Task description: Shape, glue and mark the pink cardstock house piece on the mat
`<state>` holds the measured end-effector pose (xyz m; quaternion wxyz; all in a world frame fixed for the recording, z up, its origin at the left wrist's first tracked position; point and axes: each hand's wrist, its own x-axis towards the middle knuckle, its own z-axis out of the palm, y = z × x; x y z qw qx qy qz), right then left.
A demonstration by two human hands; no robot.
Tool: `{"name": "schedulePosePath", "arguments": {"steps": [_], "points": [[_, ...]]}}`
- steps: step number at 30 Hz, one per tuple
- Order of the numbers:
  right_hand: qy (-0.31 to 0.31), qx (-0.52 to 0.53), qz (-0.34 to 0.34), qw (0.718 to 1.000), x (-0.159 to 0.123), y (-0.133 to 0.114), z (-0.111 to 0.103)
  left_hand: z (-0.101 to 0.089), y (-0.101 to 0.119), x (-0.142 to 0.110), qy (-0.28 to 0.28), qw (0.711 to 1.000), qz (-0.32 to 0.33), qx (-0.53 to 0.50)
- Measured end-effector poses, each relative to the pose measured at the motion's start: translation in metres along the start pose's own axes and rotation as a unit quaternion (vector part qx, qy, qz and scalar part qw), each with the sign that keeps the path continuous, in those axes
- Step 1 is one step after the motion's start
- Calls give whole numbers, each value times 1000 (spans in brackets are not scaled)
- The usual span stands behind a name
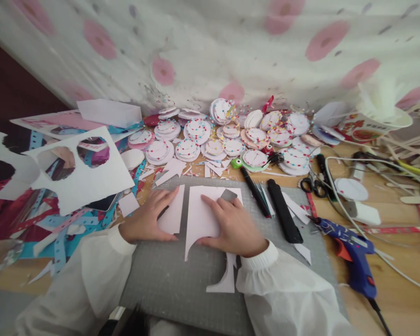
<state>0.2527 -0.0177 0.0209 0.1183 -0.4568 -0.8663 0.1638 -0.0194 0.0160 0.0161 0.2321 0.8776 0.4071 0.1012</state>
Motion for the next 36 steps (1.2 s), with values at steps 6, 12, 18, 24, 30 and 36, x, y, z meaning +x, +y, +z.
{"name": "schedulePosePath", "arguments": {"steps": [6, 12, 18, 24, 30, 36], "points": [[7, -10, 0, 1000, 3, -2, 4, 2, 1, 0, 8, 1000, 12, 4], [-1, -12, 0, 1000, 3, -6, 6, 5, 2, 0, 4, 1000, 10, 4], [6, -20, 5, 1000, 3, -7, 11, 4, 4, 1, -2, 1000, 4, 3], [-2, -34, 2, 999, 3, -7, 10, 2, 5, 1, -8, 1000, 12, 11], [5, -40, -1, 999, 3, -8, 11, 3, 3, 1, -8, 1000, 15, 12], [6, -44, 0, 999, 3, -8, 12, 4, 4, 1, -6, 1000, 11, 5]]}}
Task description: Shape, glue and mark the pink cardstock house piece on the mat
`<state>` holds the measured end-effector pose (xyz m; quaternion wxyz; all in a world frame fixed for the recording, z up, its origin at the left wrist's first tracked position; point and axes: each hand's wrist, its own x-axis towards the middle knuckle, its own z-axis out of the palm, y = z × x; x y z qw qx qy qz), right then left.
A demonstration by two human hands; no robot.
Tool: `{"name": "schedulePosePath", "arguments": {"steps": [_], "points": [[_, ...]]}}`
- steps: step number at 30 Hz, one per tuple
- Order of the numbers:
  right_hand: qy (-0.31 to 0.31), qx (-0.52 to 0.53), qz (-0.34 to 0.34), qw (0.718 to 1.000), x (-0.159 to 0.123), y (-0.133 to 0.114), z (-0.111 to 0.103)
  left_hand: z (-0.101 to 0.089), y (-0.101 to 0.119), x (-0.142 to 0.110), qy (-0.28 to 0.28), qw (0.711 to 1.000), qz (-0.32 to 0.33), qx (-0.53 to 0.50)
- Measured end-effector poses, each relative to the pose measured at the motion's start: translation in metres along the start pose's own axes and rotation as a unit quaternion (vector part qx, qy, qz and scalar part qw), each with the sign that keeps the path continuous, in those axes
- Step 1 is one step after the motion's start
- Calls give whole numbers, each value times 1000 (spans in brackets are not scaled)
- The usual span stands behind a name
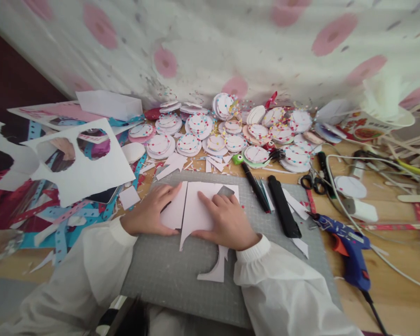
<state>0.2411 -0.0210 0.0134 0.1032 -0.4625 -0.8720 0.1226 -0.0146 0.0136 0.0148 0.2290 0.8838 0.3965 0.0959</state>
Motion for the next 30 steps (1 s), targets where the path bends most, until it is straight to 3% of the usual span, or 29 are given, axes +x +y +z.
{"name": "schedulePosePath", "arguments": {"steps": [30], "points": [[0, -1, 5, 1000, 1, -2, -1, -1, 1, 1, 0, 1000, 13, 19]]}}
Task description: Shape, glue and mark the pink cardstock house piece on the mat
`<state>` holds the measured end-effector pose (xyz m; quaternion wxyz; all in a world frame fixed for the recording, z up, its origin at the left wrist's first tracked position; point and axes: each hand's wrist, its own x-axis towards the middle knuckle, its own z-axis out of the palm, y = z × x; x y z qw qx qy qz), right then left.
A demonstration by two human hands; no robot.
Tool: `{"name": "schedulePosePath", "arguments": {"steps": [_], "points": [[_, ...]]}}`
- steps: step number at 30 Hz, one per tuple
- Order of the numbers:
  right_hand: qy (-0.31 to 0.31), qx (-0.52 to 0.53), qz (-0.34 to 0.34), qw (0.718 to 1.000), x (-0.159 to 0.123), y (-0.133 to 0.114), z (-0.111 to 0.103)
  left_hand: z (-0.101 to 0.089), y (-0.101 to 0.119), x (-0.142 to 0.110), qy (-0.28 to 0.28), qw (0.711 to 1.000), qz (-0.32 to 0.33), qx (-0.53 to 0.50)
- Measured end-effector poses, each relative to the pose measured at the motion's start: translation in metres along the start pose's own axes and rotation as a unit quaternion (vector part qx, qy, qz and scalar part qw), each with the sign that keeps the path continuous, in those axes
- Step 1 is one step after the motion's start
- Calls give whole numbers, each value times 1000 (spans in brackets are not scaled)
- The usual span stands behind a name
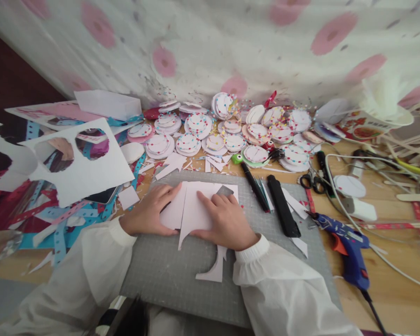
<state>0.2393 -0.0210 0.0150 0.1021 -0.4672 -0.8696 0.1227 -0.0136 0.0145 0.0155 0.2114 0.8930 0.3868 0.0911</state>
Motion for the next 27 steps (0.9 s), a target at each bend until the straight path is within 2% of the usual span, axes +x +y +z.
{"name": "schedulePosePath", "arguments": {"steps": [27], "points": [[12, -12, -9, 1000, 0, 1, 6, 1, 0, -1, 14, 1000, 17, 22]]}}
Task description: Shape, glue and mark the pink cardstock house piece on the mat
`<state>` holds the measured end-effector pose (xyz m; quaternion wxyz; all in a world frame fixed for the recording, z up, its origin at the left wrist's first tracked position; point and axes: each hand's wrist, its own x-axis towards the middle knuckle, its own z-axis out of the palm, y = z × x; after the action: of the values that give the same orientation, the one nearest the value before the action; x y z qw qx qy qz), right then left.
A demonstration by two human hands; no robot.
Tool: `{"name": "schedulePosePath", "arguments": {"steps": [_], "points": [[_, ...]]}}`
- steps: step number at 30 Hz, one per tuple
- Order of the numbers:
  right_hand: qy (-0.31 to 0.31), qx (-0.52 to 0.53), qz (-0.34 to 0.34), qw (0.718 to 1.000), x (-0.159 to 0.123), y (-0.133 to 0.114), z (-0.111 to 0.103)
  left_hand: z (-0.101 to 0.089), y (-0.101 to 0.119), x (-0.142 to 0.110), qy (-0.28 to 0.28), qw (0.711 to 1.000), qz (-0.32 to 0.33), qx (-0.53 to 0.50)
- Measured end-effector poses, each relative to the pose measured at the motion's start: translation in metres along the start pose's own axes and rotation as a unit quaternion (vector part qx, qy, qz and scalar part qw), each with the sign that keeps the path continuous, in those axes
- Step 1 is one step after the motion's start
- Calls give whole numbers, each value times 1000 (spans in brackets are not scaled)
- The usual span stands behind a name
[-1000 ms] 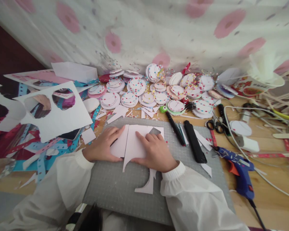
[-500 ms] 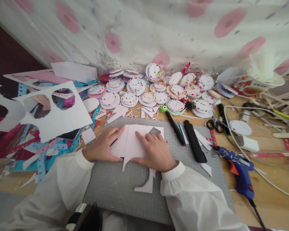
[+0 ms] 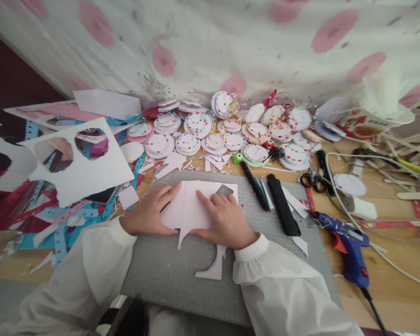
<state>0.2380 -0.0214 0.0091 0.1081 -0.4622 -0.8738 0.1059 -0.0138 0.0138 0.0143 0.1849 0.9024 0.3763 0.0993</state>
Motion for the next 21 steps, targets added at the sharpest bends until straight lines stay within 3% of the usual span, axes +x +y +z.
{"name": "schedulePosePath", "arguments": {"steps": [21], "points": [[25, 23, -23, 999, -1, 0, 4, 0, 0, -1, 30, 999, 16, -15]]}}
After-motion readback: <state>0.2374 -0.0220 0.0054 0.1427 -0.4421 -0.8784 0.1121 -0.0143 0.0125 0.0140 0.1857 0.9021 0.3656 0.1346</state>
